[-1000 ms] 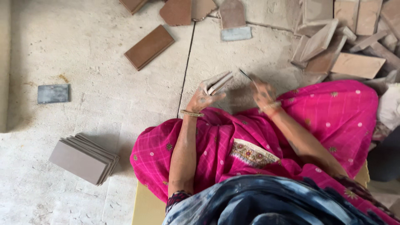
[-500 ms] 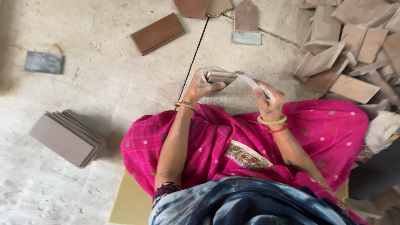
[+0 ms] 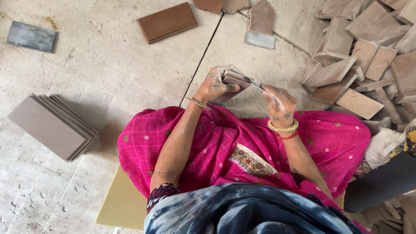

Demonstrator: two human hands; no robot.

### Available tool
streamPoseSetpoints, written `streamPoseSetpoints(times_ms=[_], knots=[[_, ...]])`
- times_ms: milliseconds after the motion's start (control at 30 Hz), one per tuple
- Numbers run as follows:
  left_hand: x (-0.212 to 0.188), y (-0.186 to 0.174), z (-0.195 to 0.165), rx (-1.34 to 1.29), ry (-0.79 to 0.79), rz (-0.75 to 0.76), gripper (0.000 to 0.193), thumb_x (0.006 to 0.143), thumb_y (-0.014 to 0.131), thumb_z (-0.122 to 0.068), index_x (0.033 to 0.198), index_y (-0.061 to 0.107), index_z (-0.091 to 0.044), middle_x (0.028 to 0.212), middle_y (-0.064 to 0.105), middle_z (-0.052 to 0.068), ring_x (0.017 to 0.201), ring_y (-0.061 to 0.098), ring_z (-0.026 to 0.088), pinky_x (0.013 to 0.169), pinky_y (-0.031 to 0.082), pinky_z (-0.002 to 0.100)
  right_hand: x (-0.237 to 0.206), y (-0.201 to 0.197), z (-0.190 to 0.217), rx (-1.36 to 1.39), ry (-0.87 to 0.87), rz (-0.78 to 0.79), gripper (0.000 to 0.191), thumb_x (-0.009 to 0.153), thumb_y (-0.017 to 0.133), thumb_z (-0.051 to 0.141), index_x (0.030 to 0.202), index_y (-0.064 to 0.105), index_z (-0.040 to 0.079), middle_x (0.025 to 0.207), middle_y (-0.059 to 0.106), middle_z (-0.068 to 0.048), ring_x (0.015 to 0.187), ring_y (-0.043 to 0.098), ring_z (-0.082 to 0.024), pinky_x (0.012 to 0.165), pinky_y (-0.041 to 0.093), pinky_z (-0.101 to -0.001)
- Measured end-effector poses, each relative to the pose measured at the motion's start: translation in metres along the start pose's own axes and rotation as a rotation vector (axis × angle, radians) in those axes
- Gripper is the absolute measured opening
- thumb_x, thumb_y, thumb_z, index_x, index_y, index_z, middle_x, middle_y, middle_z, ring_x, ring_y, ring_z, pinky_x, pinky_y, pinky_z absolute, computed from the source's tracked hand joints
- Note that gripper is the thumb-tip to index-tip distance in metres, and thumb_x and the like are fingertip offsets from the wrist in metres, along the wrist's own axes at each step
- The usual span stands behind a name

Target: The person sits on the floor and smooths rectangular blocks using a sanding block. They rub the sanding block over the surfaces and edges of each block, then place the finished blocks into a stack on the left.

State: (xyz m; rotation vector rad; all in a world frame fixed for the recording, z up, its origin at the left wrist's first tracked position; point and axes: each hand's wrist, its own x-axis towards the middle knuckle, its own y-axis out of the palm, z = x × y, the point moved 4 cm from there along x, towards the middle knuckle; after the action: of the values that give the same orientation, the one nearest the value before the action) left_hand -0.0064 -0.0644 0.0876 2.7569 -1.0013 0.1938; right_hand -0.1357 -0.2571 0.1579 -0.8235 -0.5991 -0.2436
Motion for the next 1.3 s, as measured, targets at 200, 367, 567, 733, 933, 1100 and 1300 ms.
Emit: streamPoseSetpoints(times_ms=[200, 367, 567, 733, 933, 1100, 1300], knots=[[0.000, -0.001, 0.006, 0.151, -0.080, -0.054, 0.032, 0.075, 0.087, -0.016, 0.102, 0.075, -0.004, 0.089, 0.078, 0.008, 0.082, 0.073, 0.016, 0.078, 0.059, 0.031, -0.003, 0.005, -0.009, -0.016, -0.015, -0.001, 0.020, 0.095, 0.077, 0.000, 0.114, 0.074, 0.004, 0.100, 0.077, -0.011, 0.085, 0.074, -0.023, 0.070, 0.058, -0.0334], [-0.004, 0.014, -0.006, -0.058, -0.011, 0.076, 0.024, 0.083, 0.077, -0.007, 0.106, 0.071, -0.005, 0.105, 0.081, 0.007, 0.099, 0.078, 0.015, 0.090, 0.063, 0.029, 0.008, 0.003, -0.004, -0.154, -0.016, 0.081, 0.023, 0.086, 0.074, -0.004, 0.108, 0.075, 0.005, 0.098, 0.076, -0.013, 0.088, 0.073, -0.029, 0.076, 0.057, -0.0379], [-0.004, 0.015, -0.020, 0.184, -0.059, 0.027, 0.029, 0.082, 0.088, -0.011, 0.106, 0.073, -0.006, 0.084, 0.074, 0.002, 0.078, 0.065, 0.009, 0.072, 0.055, 0.025, 0.015, 0.004, 0.005, -0.222, -0.023, 0.073, 0.015, 0.087, 0.077, 0.005, 0.102, 0.076, 0.006, 0.095, 0.075, -0.011, 0.087, 0.070, -0.031, 0.073, 0.055, -0.0385], [-0.005, 0.023, -0.020, 0.259, -0.159, 0.014, 0.027, 0.081, 0.085, -0.012, 0.106, 0.076, -0.010, 0.065, 0.058, -0.003, 0.060, 0.046, 0.005, 0.056, 0.041, 0.025, 0.019, 0.015, 0.013, -0.230, 0.011, 0.034, 0.012, 0.089, 0.075, 0.007, 0.100, 0.076, 0.008, 0.089, 0.070, -0.007, 0.082, 0.068, -0.026, 0.069, 0.054, -0.0377], [-0.002, 0.025, -0.024, 0.289, -0.009, 0.007, 0.024, 0.080, 0.086, -0.013, 0.101, 0.075, -0.010, 0.073, 0.070, -0.004, 0.065, 0.058, 0.003, 0.060, 0.049, 0.025, 0.030, 0.018, 0.039, -0.263, -0.007, 0.010, 0.016, 0.084, 0.074, 0.004, 0.099, 0.074, 0.008, 0.089, 0.067, -0.005, 0.082, 0.066, -0.026, 0.067, 0.053, -0.0392], [-0.006, 0.031, -0.018, 0.273, -0.063, 0.015, 0.023, 0.084, 0.086, -0.016, 0.101, 0.074, -0.008, 0.078, 0.073, -0.001, 0.070, 0.063, 0.007, 0.065, 0.054, 0.027, 0.038, 0.022, 0.047, -0.285, -0.040, 0.049, 0.019, 0.081, 0.069, -0.001, 0.097, 0.074, 0.007, 0.089, 0.066, -0.005, 0.082, 0.066, -0.026, 0.067, 0.054, -0.0385], [-0.005, 0.025, -0.028, 0.238, 0.052, 0.110, 0.024, 0.081, 0.082, -0.015, 0.104, 0.075, -0.010, 0.089, 0.078, -0.002, 0.077, 0.074, 0.008, 0.071, 0.060, 0.026, 0.025, 0.019, 0.028, -0.321, -0.081, 0.026, 0.011, 0.082, 0.068, -0.001, 0.090, 0.072, 0.006, 0.083, 0.064, -0.006, 0.074, 0.063, -0.025, 0.061, 0.051, -0.0378]])
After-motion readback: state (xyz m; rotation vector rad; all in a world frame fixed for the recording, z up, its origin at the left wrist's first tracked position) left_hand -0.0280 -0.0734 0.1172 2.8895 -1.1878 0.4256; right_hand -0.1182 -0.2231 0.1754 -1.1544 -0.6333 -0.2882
